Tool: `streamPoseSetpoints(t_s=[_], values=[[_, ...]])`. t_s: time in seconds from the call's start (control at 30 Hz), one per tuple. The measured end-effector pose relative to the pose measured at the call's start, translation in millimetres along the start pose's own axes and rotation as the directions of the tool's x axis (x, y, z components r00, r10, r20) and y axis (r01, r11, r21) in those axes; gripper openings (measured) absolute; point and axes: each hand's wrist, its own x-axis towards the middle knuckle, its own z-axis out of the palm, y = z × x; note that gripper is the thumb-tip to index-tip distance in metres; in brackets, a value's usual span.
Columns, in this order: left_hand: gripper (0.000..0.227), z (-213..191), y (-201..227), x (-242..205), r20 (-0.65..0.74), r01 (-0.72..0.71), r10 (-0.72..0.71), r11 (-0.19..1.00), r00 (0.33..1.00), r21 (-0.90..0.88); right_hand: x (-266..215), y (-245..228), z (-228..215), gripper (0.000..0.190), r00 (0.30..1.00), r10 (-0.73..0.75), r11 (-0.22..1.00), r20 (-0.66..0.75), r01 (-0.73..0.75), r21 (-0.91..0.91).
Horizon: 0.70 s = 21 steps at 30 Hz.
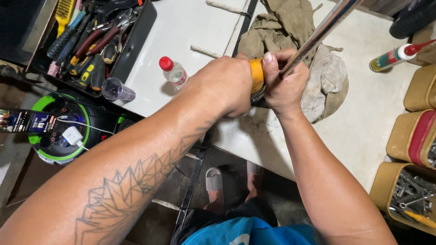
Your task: The person uses a yellow cordless drill to drill a hole into a metal bracket attached to a black metal frame. They hold the frame steady with a long metal rod while operating the drill. The person repeatedly drills into the bracket, occasionally pausing to adjust the position of the rod and the drill.
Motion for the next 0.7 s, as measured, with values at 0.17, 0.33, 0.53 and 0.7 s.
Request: streamPoseSetpoints(t_s=[0.17,0.33,0.53,0.7], values=[[0.038,-1.2,-2.9,1.1,-0.019,-0.017,0.017,1.000,1.000,0.026,0.3,0.0,2.2,0.023,1.000,0.004,1.000,-0.012,-0.004,0.006],[0.035,-1.1,-4.1,8.2,-0.031,-0.034,0.035,0.999,0.999,0.025,6.2,1.5,-0.8,0.024,1.000,0.025,0.999,-0.017,-0.025,-0.026],[0.036,-1.7,-2.5,7.6,-0.042,-0.025,0.026,0.999,0.999,0.024,4.9,2.1,1.1,0.024,0.999,0.040,0.997,-0.024,-0.041,-0.066],[0.033,-1.8,-3.6,14.1,-0.028,-0.064,0.067,0.995,0.997,0.081,9.2,2.9,1.1,0.024,0.996,0.078,0.996,-0.050,-0.080,-0.030]])
